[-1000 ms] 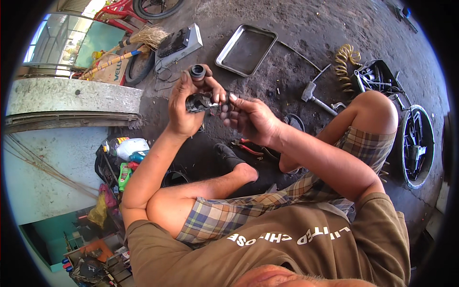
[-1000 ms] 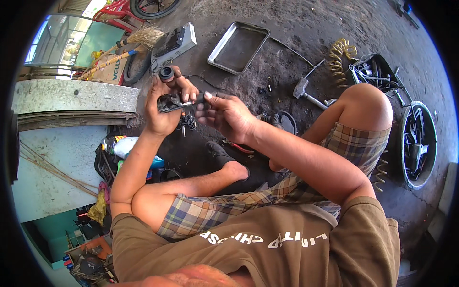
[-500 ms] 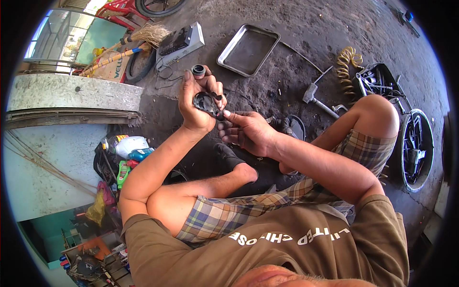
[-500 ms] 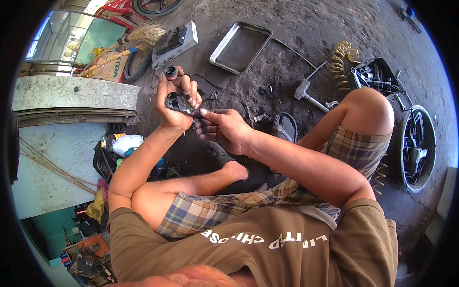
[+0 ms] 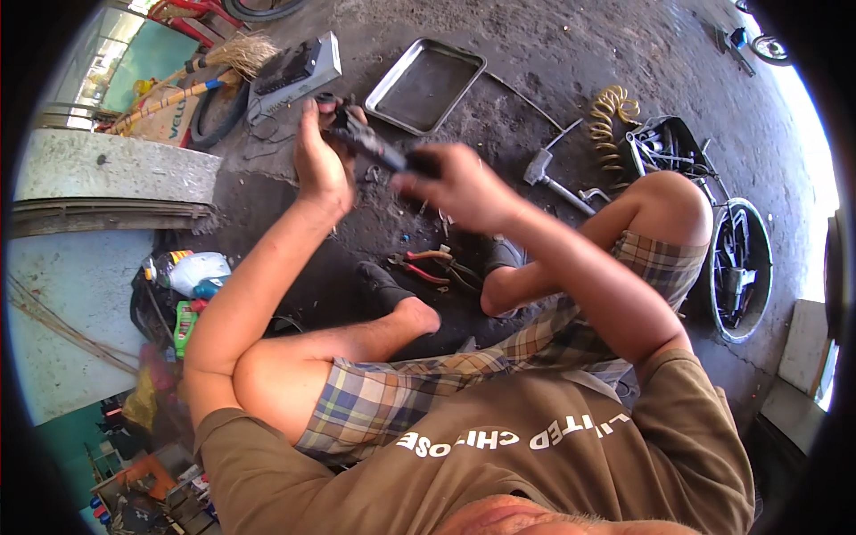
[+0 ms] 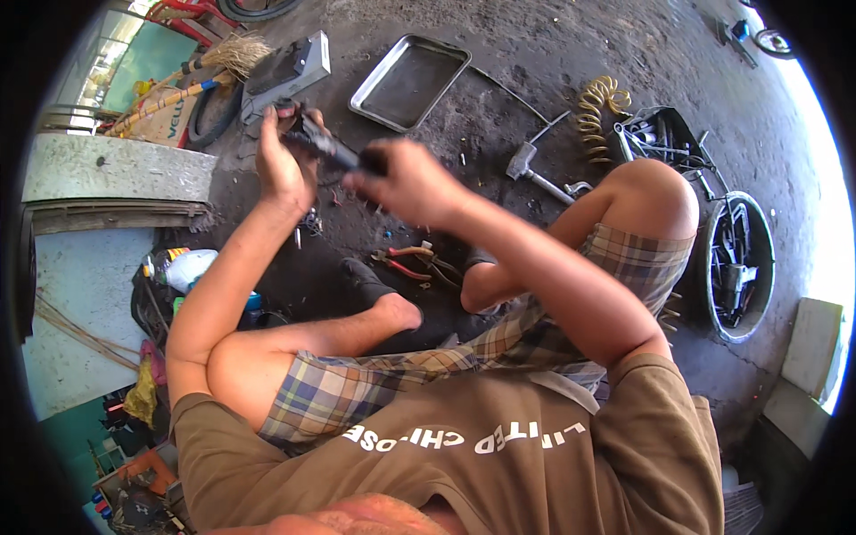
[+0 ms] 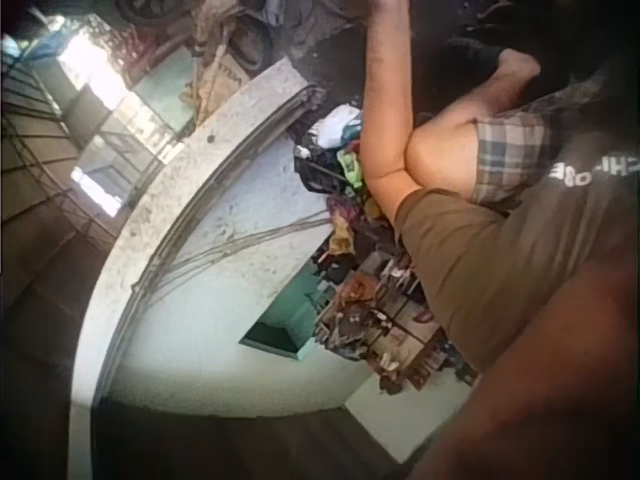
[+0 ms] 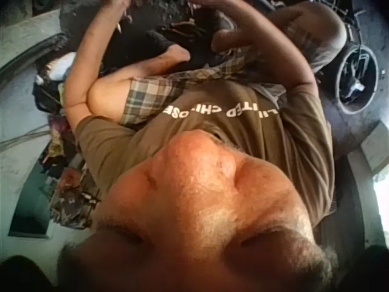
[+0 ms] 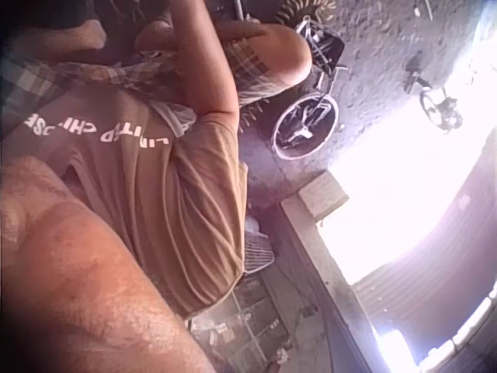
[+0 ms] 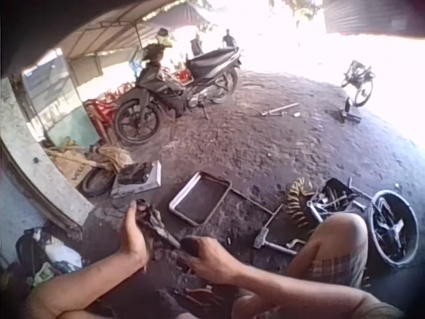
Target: The person sits on the floor and uses pliers to strip the insulation from wires attached to a small black electrical component. They repeatedly grip and pull the wires to remove the outer casing, exposing the inner conductors.
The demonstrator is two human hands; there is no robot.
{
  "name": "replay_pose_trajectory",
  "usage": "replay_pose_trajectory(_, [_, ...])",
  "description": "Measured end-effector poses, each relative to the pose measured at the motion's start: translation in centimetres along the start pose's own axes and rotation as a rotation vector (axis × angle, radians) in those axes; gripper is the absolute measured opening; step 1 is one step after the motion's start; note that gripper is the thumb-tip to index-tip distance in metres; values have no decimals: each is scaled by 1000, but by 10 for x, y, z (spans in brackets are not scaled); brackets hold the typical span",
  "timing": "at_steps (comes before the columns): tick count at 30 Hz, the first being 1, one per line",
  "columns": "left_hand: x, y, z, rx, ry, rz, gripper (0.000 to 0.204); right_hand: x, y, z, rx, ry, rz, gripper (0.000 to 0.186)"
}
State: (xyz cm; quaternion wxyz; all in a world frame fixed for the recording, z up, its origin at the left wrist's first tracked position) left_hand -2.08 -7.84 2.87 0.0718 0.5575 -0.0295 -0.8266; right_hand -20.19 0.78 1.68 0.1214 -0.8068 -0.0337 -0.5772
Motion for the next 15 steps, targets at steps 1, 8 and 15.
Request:
replay_pose_trajectory(1, [1,5,-8,-9,-18,40,38,2,4,-18,23,-14,109,43])
replay_pose_trajectory(8, [18,16,-33,120,64,-125,31,58,-6,-192,-253,-643,6,31])
replay_pose_trajectory(15, [33,12,-60,170,248,-215,30,-61,64,-274,-143,-670,325,41])
Point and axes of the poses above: each hand's wrist, its own y-axis towards the middle knuckle, its own z-axis out of the palm, x = y × z, the point moved 6 cm from there along y, towards the middle knuckle, and after that the axes turned 13 degrees about z, right-handed, at the moved point
